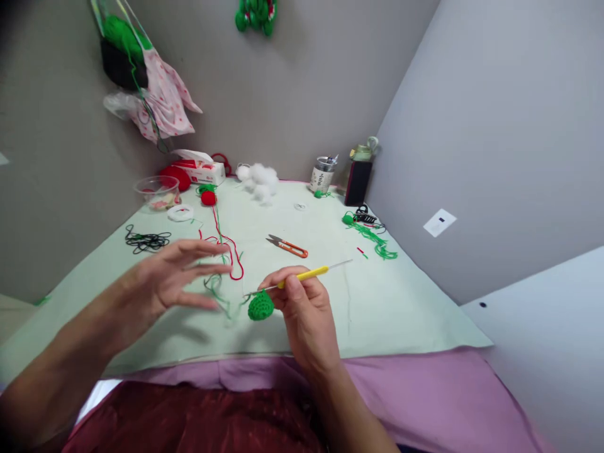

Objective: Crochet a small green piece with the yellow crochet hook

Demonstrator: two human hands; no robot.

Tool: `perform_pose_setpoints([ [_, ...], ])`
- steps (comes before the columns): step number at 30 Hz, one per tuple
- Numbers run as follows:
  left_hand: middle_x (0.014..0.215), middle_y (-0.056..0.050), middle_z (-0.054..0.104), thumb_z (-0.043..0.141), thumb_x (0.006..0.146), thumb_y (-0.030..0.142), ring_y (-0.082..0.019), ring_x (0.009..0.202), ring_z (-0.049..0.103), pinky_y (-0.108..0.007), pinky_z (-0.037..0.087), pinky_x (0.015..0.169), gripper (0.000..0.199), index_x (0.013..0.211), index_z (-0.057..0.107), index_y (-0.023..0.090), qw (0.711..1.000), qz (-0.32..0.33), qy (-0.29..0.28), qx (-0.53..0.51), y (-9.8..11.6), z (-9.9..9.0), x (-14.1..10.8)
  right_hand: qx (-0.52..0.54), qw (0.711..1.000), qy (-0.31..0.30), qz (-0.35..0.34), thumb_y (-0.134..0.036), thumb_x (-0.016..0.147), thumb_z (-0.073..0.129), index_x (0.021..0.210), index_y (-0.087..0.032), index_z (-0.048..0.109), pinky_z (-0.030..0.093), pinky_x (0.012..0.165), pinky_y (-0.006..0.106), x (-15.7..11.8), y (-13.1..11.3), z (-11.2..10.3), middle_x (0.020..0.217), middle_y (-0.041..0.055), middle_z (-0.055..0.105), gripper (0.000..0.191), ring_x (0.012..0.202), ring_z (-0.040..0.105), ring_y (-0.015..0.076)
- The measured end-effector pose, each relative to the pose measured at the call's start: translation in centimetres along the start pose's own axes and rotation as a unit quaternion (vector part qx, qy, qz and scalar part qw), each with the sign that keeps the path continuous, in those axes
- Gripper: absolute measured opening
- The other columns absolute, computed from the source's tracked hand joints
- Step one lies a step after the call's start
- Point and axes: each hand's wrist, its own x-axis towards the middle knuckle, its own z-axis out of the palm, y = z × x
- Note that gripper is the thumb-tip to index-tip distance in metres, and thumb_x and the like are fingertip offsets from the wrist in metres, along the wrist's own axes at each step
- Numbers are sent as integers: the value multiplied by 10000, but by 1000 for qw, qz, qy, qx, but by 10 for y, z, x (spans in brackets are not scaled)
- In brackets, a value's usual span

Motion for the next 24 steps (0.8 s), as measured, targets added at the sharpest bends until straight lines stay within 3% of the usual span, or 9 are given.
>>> perform_pose_setpoints([
  [3, 1668, -139, 465, 643, 916, 733, -439, 1535, 388, -558, 522, 1097, 709, 1470, 637, 290, 988, -43, -110, -100, -1, 29, 3, -21, 999, -13, -22, -404, 965, 746, 858, -239, 798, 553, 695, 208, -1, 0, 10, 800, 2, 719, 204, 757, 667, 117],
  [6, 1565, -119, 597, 467, 1011, 728, -368, 1555, 395, -565, 401, 1209, 633, 1372, 708, 268, 980, 8, -57, -191, 2, 51, 17, -41, 997, -21, -64, -388, 980, 729, 873, -244, 803, 558, 717, 223, -2, -3, 16, 815, 8, 729, 194, 799, 686, 130],
  [9, 1355, -43, 753, 318, 1101, 614, -291, 1554, 415, -538, 308, 1272, 643, 895, 814, 262, 975, 95, 17, -200, 6, 58, 28, -45, 995, -41, -77, -391, 995, 708, 885, -245, 795, 547, 694, 239, -3, -6, 20, 814, 18, 744, 202, 789, 694, 143],
  [12, 1219, -11, 814, 292, 1106, 609, -278, 1556, 409, -514, 144, 1326, 766, 552, 696, 269, 981, 178, 51, -51, 0, 53, 29, -53, 994, -38, -93, -387, 1006, 693, 890, -245, 790, 539, 683, 239, -3, -9, 21, 807, 17, 748, 207, 782, 694, 141],
  [15, 1355, -32, 765, 483, 1048, 638, -317, 1573, 349, -508, -18, 1326, 563, 800, 846, 286, 943, 255, 71, 203, -13, 47, 24, -64, 990, 2, -129, -382, 1011, 689, 905, -250, 792, 545, 695, 231, -2, -9, 19, 827, 12, 758, 198, 812, 700, 136],
  [18, 1288, -53, 768, 724, 968, 510, -296, 1319, 585, -484, 323, 1211, 349, 1251, 808, 325, 970, 143, 49, 193, -23, 48, 19, -100, 982, 20, -157, -358, 1023, 676, 931, -258, 801, 544, 685, 232, -2, -6, 14, 871, 9, 767, 184, 775, 676, 121],
  [20, 1067, -28, 765, 823, 903, 421, -193, 924, 666, -345, 514, 891, 430, 1322, 771, 337, 994, 33, 46, 92, -25, 54, 17, -128, 977, 21, -168, -332, 1036, 655, 965, -267, 804, 535, 670, 239, -3, -2, 10, 911, 9, 769, 178, 747, 653, 113],
  [22, 916, 2, 703, 858, 868, 386, -92, 639, 541, -240, 436, 616, 446, 1301, 780, 314, 998, -38, 51, 1, -25, 60, 17, -153, 973, 25, -173, -305, 1044, 639, 990, -271, 805, 528, 662, 249, -5, 2, 7, 944, 14, 772, 178, 749, 648, 116],
  [24, 867, 16, 667, 869, 855, 365, -31, 522, 419, -207, 306, 507, 422, 1262, 796, 281, 995, -68, 53, -53, -24, 64, 16, -173, 970, 27, -170, -280, 1048, 629, 1005, -276, 807, 524, 653, 254, -5, 4, 4, 955, 19, 775, 182, 763, 653, 123],
])
